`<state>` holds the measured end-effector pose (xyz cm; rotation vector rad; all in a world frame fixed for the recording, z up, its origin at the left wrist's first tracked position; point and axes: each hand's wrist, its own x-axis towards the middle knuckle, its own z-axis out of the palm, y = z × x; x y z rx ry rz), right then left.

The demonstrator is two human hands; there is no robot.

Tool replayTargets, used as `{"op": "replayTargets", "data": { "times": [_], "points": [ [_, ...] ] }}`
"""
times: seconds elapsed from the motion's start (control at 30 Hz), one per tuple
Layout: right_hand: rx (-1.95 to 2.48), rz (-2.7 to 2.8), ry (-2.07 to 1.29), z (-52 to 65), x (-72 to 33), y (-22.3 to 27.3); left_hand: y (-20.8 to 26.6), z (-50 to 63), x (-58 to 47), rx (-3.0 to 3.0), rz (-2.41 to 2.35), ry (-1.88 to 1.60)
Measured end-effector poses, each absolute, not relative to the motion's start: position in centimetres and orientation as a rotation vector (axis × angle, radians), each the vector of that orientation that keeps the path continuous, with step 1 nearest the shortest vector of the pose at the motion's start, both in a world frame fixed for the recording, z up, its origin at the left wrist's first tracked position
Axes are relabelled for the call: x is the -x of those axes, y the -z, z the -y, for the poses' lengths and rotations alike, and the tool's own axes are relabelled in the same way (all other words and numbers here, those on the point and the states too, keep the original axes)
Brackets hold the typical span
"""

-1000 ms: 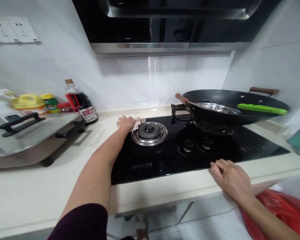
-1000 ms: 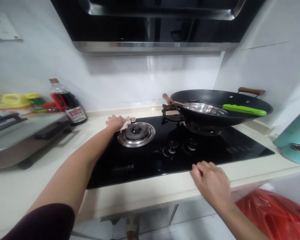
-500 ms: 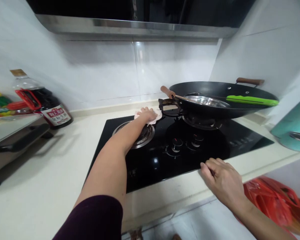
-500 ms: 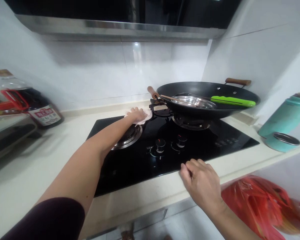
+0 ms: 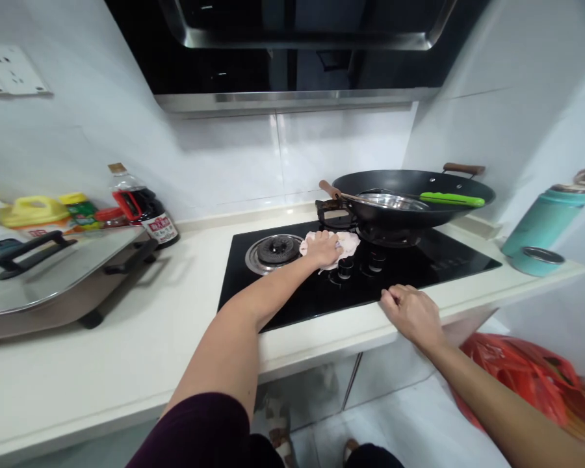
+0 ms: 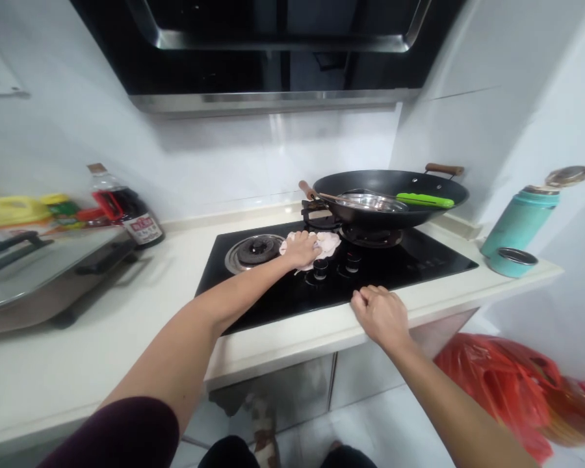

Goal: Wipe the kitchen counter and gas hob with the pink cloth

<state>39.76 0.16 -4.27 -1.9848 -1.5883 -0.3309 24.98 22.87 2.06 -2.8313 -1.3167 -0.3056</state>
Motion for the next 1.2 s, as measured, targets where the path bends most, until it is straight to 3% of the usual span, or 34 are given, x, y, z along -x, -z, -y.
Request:
{"op": "replayTargets", "data": {
  "times": [0.73, 1.2],
  "points": [
    [2.156, 1.447, 0.126, -0.3, -39.1, 3.2, -1.9, -7.5, -7.8, 2.711, 1.359, 0.465],
    [1.908, 1.272, -0.173, 0.0, -39.1, 0.9, -1.1, -2.1, -15.1, 2.927, 1.202, 0.5]
  ]
}}
